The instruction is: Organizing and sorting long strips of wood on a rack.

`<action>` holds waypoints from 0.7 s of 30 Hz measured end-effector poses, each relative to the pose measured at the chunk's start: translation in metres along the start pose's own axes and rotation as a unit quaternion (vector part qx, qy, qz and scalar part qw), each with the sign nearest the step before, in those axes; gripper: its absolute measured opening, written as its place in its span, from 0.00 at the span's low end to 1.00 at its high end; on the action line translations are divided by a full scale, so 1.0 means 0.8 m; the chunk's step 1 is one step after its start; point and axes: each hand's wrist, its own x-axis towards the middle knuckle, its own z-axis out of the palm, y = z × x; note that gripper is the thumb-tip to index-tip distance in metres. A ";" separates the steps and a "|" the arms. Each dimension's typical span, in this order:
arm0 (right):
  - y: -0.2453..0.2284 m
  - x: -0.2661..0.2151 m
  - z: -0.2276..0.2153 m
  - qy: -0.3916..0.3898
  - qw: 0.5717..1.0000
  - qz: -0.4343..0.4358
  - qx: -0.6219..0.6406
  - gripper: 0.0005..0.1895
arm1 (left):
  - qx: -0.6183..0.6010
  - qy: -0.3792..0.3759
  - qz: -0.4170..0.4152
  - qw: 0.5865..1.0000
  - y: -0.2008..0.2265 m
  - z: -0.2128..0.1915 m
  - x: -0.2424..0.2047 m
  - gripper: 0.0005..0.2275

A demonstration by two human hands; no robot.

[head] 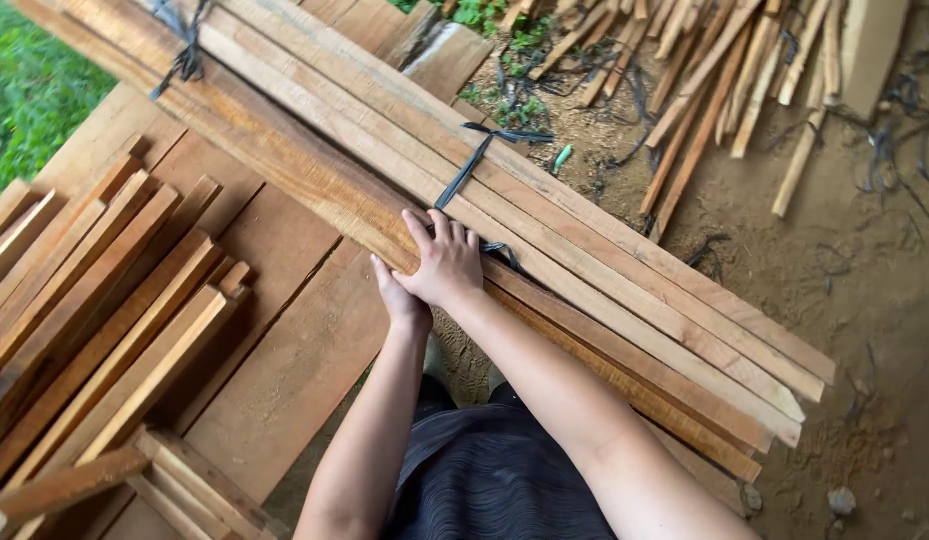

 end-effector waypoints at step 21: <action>-0.117 -0.073 -0.020 0.086 0.968 -0.158 0.175 0.29 | 0.415 0.124 0.435 0.790 0.133 -0.171 -0.113 0.27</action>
